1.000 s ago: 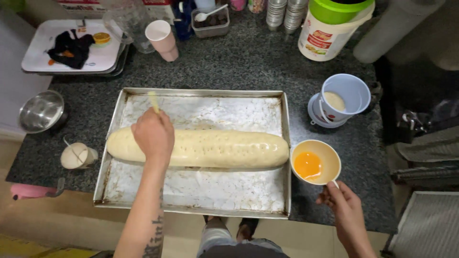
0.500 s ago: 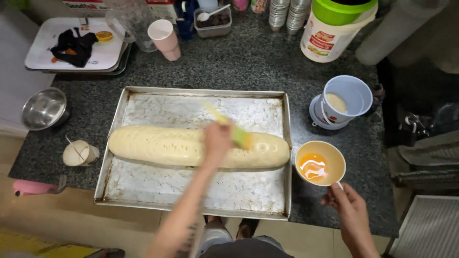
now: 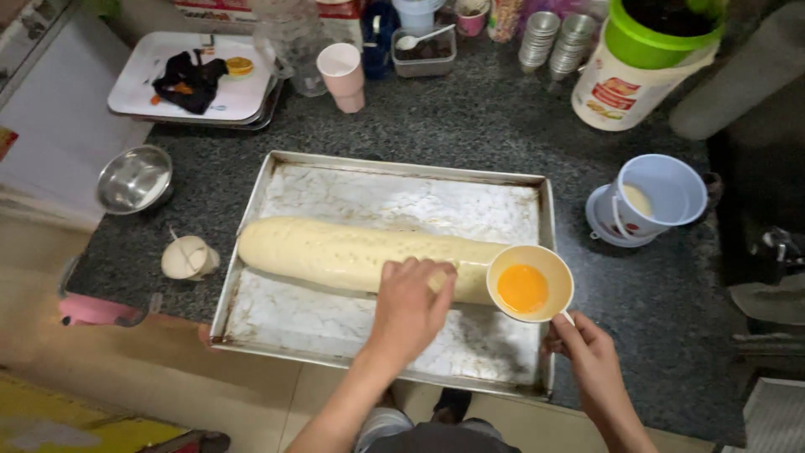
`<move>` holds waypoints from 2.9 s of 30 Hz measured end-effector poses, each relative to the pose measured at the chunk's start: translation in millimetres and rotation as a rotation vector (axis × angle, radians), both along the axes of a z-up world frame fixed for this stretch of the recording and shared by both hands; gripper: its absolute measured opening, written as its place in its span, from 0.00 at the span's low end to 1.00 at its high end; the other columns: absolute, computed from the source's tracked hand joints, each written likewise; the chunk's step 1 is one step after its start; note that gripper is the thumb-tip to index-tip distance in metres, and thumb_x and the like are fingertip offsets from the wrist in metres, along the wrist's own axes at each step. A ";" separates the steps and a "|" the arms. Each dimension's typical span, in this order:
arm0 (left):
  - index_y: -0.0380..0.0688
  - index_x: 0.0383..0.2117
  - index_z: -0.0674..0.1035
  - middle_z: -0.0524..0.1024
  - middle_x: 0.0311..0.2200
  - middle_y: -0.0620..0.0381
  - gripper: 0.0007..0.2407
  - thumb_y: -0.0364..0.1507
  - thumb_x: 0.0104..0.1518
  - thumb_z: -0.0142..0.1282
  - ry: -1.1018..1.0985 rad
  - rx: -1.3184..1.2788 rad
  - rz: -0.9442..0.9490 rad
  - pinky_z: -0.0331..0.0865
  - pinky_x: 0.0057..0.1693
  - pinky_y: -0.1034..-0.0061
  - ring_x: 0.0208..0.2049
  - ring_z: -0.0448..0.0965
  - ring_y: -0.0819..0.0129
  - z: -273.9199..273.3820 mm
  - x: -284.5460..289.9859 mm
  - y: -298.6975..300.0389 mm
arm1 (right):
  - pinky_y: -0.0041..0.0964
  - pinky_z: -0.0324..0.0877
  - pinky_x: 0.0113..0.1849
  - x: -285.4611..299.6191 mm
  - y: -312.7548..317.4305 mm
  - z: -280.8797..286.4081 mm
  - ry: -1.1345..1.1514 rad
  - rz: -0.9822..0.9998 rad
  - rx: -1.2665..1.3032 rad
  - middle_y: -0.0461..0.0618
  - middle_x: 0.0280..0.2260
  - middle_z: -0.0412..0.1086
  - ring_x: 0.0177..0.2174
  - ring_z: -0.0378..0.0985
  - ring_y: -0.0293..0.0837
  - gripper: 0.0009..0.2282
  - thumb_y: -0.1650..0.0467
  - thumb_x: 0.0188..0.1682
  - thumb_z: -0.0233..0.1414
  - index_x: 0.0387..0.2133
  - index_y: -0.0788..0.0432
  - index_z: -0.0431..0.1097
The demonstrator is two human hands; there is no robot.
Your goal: Apply egg wash to a loaf of dough, prick holes in it, and sprinkle with sesame seeds.
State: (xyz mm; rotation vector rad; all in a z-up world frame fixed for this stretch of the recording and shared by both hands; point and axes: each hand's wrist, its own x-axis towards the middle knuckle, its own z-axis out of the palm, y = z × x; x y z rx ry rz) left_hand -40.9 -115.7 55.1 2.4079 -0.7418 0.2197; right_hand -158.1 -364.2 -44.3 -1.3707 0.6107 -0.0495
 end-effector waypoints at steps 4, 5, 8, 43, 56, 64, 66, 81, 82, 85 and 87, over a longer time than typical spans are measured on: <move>0.34 0.32 0.80 0.81 0.34 0.54 0.08 0.26 0.56 0.51 0.122 -0.469 0.127 0.68 0.31 0.79 0.24 0.74 0.69 60.4 17.6 37.0 | 0.40 0.68 0.30 17.9 43.5 12.5 -0.028 0.083 -0.020 0.57 0.20 0.67 0.23 0.70 0.46 0.11 0.72 0.53 0.47 0.27 0.72 0.69; 0.34 0.32 0.80 0.81 0.34 0.54 0.08 0.26 0.56 0.51 0.119 -0.464 0.129 0.68 0.31 0.79 0.24 0.74 0.69 74.6 20.6 46.2 | 0.40 0.68 0.30 23.8 56.1 19.9 -0.030 0.085 -0.016 0.57 0.20 0.67 0.23 0.70 0.46 0.11 0.72 0.53 0.47 0.27 0.72 0.69; 0.31 0.33 0.80 0.81 0.28 0.54 0.07 0.25 0.57 0.52 0.114 -0.505 0.078 0.69 0.32 0.81 0.24 0.75 0.72 106.2 27.7 70.1 | 0.40 0.69 0.32 37.1 90.8 31.5 0.027 0.120 -0.013 0.57 0.20 0.67 0.24 0.72 0.47 0.10 0.72 0.52 0.48 0.30 0.73 0.70; 0.35 0.36 0.79 0.78 0.33 0.50 0.07 0.25 0.59 0.50 0.000 -0.482 0.377 0.69 0.42 0.73 0.34 0.76 0.64 -13.0 37.6 236.6 | 0.39 0.70 0.33 66.4 219.0 44.5 0.080 0.160 -0.153 0.57 0.20 0.69 0.25 0.73 0.47 0.13 0.70 0.52 0.47 0.38 0.72 0.73; 0.39 0.31 0.79 0.77 0.29 0.55 0.04 0.18 0.54 0.55 -0.196 -0.412 0.563 0.64 0.43 0.74 0.30 0.72 0.65 -90.0 44.3 279.2 | 0.39 0.68 0.35 59.9 217.8 46.1 0.034 0.103 -0.169 0.57 0.23 0.68 0.26 0.71 0.47 0.12 0.71 0.56 0.45 0.30 0.71 0.69; 0.40 0.28 0.79 0.78 0.28 0.54 0.04 0.19 0.47 0.56 -0.237 -0.442 0.336 0.65 0.43 0.67 0.31 0.73 0.59 -90.9 26.8 264.3 | 0.40 0.68 0.36 62.9 222.7 51.1 0.031 0.093 -0.146 0.55 0.25 0.66 0.27 0.70 0.46 0.12 0.70 0.57 0.45 0.32 0.71 0.69; 0.41 0.32 0.79 0.76 0.27 0.58 0.04 0.21 0.53 0.55 -0.223 -0.353 0.469 0.62 0.41 0.73 0.29 0.70 0.67 -113.0 51.0 288.4 | 0.41 0.69 0.37 64.4 227.3 61.4 0.059 0.092 -0.166 0.56 0.24 0.66 0.27 0.70 0.47 0.13 0.69 0.58 0.44 0.31 0.70 0.69; 0.42 0.27 0.77 0.73 0.25 0.57 0.02 0.21 0.55 0.55 -0.382 -0.253 0.606 0.59 0.40 0.71 0.26 0.68 0.67 -108.1 39.9 275.0 | 0.40 0.66 0.36 69.0 197.4 55.6 0.016 0.144 -0.104 0.56 0.26 0.65 0.28 0.70 0.47 0.11 0.70 0.57 0.44 0.30 0.69 0.66; 0.43 0.27 0.77 0.70 0.23 0.57 0.02 0.21 0.53 0.56 -0.381 -0.194 0.594 0.56 0.40 0.69 0.26 0.64 0.65 -109.6 38.5 269.2 | 0.40 0.67 0.36 68.8 195.4 56.3 0.016 0.159 -0.109 0.56 0.25 0.65 0.27 0.69 0.47 0.12 0.70 0.57 0.45 0.28 0.69 0.66; 0.50 0.32 0.80 0.79 0.31 0.61 0.08 0.30 0.61 0.45 0.082 -0.206 0.367 0.66 0.44 0.71 0.36 0.73 0.66 -135.8 -15.3 204.9 | 0.39 0.66 0.35 67.4 181.9 48.4 -0.001 0.165 -0.083 0.55 0.26 0.65 0.27 0.69 0.46 0.11 0.70 0.58 0.44 0.30 0.69 0.67; 0.50 0.35 0.79 0.79 0.32 0.63 0.05 0.30 0.60 0.50 -0.039 -0.277 0.250 0.64 0.46 0.72 0.35 0.74 0.70 -143.7 -27.2 184.0 | 0.40 0.66 0.35 65.3 173.6 49.4 0.004 0.175 -0.087 0.55 0.25 0.65 0.27 0.69 0.46 0.11 0.70 0.57 0.45 0.30 0.69 0.67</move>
